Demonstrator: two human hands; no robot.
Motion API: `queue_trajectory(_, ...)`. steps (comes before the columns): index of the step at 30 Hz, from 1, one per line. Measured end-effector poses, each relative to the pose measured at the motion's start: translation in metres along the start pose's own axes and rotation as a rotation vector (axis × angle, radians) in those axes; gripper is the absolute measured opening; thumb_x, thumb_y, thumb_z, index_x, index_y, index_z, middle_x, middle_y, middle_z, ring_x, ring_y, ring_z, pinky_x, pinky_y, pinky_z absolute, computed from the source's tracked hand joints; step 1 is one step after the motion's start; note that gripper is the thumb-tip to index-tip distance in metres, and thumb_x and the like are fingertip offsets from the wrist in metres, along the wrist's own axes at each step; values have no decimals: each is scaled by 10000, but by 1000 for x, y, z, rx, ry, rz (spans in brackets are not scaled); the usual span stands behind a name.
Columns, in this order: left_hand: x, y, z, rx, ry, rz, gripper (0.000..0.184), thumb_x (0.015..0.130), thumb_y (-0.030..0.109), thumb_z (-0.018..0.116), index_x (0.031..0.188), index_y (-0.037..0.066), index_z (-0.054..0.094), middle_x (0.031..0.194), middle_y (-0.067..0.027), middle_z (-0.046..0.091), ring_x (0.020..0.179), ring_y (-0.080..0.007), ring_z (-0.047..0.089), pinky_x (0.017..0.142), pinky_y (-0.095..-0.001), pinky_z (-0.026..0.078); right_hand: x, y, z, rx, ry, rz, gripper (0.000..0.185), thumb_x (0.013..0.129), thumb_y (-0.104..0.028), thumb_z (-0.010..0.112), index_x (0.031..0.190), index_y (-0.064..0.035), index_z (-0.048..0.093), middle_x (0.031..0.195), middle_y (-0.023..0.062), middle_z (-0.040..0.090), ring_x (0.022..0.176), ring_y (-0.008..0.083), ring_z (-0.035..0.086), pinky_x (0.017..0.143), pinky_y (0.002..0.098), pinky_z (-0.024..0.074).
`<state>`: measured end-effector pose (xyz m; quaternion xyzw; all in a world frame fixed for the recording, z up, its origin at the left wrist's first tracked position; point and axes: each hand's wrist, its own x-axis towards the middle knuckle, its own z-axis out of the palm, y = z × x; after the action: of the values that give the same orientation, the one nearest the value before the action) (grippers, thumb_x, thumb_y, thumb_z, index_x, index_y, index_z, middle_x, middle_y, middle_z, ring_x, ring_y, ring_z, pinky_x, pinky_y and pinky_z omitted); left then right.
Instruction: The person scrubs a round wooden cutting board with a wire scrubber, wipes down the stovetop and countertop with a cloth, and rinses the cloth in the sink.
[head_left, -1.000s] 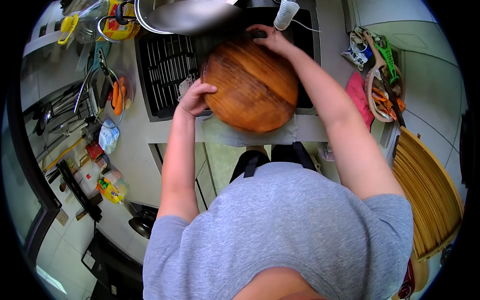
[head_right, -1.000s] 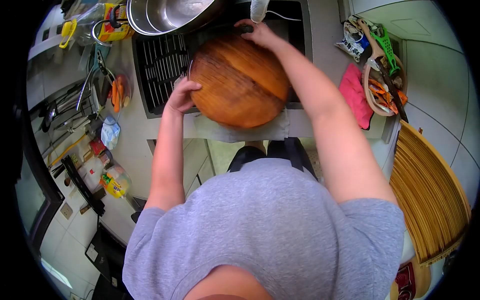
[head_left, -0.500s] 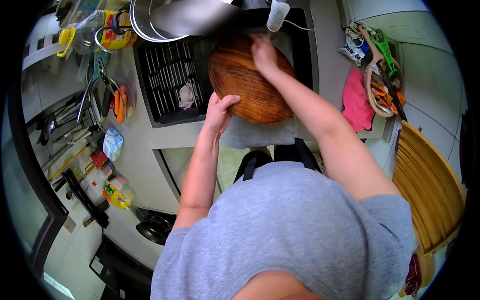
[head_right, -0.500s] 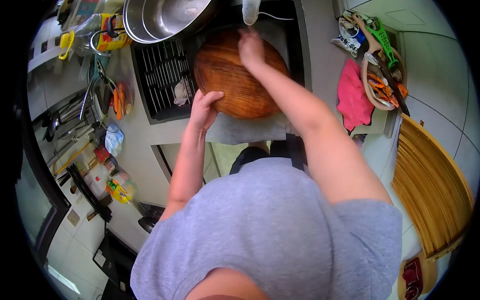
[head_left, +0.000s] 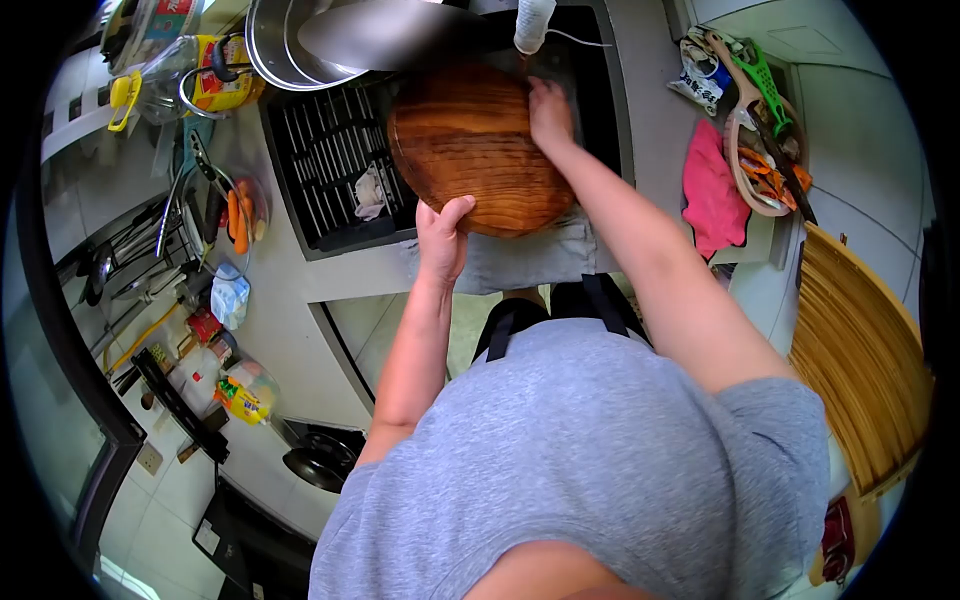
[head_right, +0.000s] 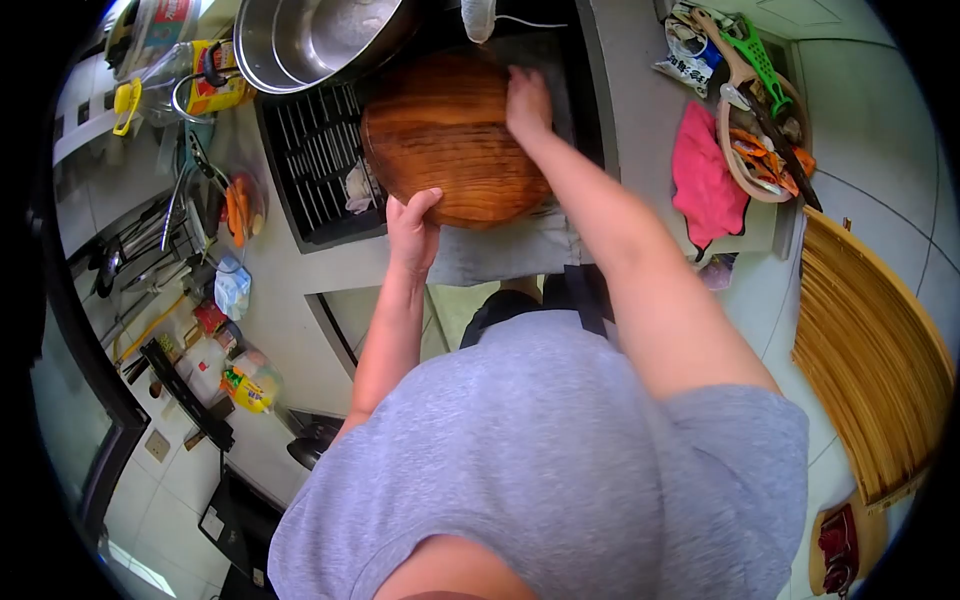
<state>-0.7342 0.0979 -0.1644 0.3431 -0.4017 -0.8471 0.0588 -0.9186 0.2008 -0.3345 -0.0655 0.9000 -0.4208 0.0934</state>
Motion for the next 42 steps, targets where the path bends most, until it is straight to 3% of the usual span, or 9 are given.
queue_trajectory(5,8,-26,-4,-66,14,-34,411,877,-39,610,1274,20,525,1219,-71,619,1098,-201,617,964,-360,511,-69,-104,-9,216,-81,-384,305,983,-173,530,1244,-91,666,1274,224,602,1132,392,591,968,443,493)
queue_trajectory(11,-1,-21,10,-131,39,-2,435,888,-28,596,1311,14,505,1240,-81,608,1129,-228,608,974,-387,508,24,-21,0,-39,-118,-282,336,996,-195,510,1300,-120,632,1273,207,587,1055,390,627,903,456,530)
queue_trajectory(12,-3,-23,12,-120,66,41,431,891,-24,596,1310,14,504,1241,-82,606,1127,-228,608,970,-393,511,19,-21,-19,-76,-246,-51,367,995,-187,511,1344,-104,590,1305,211,567,1120,386,600,945,449,511)
queue_trajectory(18,2,-45,-1,-125,190,160,424,898,-7,605,1308,14,502,1239,-82,604,1116,-238,609,951,-420,524,-73,-19,-43,-153,-33,-55,362,977,-148,550,1334,-94,583,1286,222,562,1128,413,583,972,460,492)
queue_trajectory(24,-12,-52,15,-224,171,-8,456,923,27,633,1352,35,481,1255,-89,596,1146,-256,598,977,-457,519,-38,27,-32,569,53,664,550,766,-197,878,1215,-13,620,1113,149,700,1006,270,659,880,373,523)
queue_trajectory(29,-16,-41,-9,60,-44,57,530,927,72,687,1396,21,445,1374,-103,530,1281,-270,524,1065,-492,459,3,53,-35,1091,-289,683,392,832,-59,808,1196,-48,663,1089,72,699,969,203,668,838,353,558)
queue_trajectory(33,-1,-1,-63,-439,-219,-187,778,982,554,555,1513,22,353,1520,-137,443,1393,-319,426,1176,-509,310,20,28,-59,1016,-474,633,414,858,-48,769,1253,-120,671,1164,48,680,1056,193,648,865,373,559)
queue_trajectory(35,14,23,-62,-248,-28,-124,905,971,711,384,1522,-6,339,1546,-145,424,1417,-322,396,1195,-492,272,33,23,-66,977,-549,599,423,859,-57,768,1264,-124,668,1171,44,680,1061,189,647,885,368,552)
queue_trajectory(42,76,48,-125,-111,-79,-349,511,994,303,590,1366,-36,507,1351,-141,605,1202,-277,612,1049,-442,490,82,16,-62,752,-795,239,471,843,-179,797,1291,-127,662,1196,16,675,1090,156,628,982,328,493)
